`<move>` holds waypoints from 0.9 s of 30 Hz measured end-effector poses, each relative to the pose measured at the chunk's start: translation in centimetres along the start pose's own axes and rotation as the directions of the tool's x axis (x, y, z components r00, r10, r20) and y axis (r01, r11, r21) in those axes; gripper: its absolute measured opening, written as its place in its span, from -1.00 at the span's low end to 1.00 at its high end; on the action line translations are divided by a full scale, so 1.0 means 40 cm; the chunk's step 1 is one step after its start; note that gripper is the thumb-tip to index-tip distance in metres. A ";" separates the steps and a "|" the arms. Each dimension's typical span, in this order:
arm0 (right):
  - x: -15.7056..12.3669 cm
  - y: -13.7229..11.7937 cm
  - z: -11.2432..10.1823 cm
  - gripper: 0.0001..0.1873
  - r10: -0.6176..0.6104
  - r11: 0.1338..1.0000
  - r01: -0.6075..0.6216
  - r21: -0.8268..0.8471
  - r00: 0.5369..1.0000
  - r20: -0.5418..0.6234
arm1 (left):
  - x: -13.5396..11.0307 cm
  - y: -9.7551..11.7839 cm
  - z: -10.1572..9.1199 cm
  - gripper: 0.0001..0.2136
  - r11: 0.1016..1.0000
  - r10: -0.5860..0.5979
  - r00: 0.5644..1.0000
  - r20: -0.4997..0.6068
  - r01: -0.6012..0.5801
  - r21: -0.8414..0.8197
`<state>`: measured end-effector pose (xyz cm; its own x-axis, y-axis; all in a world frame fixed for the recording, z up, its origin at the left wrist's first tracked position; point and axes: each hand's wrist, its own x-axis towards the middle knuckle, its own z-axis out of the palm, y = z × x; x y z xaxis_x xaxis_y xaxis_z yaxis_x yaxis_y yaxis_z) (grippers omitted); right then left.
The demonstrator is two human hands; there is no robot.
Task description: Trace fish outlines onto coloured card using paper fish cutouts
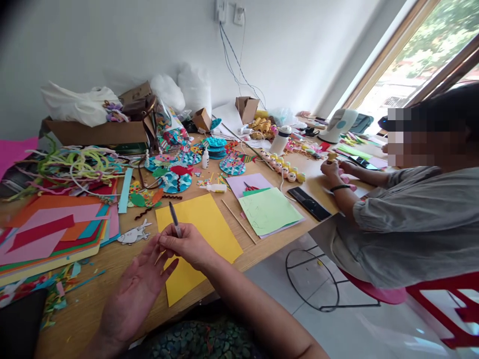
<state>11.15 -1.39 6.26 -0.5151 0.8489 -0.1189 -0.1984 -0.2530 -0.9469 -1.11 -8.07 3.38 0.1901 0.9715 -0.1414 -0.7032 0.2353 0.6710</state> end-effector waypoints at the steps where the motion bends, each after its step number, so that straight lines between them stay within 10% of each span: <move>1: -0.012 -0.006 -0.008 -0.79 -0.004 1.000 0.004 -0.030 1.000 -0.010 | 0.000 -0.009 0.006 -0.65 1.000 0.003 1.000 0.020 -0.003 0.019; 5: -0.082 -0.026 -0.063 -0.89 -0.015 0.985 0.003 -0.173 0.997 -0.070 | -0.001 -0.033 0.027 -0.63 0.989 -0.005 0.997 0.079 -0.007 0.151; 12: -0.357 0.039 -0.265 -0.72 -0.018 0.984 -0.031 -0.178 0.963 -0.267 | 0.032 -0.030 0.048 -0.82 0.942 0.083 0.988 -0.131 -0.035 0.333; 17: -0.525 0.154 -0.396 -0.66 0.137 0.982 -0.179 -0.061 0.897 -0.421 | 0.067 -0.082 0.095 -0.82 0.898 0.048 0.998 0.039 -0.061 0.436; 27: -0.442 0.119 -0.432 -0.65 0.166 0.986 -0.154 0.063 0.949 -0.269 | 0.145 -0.127 0.122 -0.76 0.758 0.035 0.996 0.084 -0.081 0.647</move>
<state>33.72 -9.59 -1.32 -0.2973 0.8884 -0.3499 -0.1684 -0.4095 -0.8966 6.89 -3.77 2.70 0.2219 0.9734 -0.0565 -0.1048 0.0814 0.9912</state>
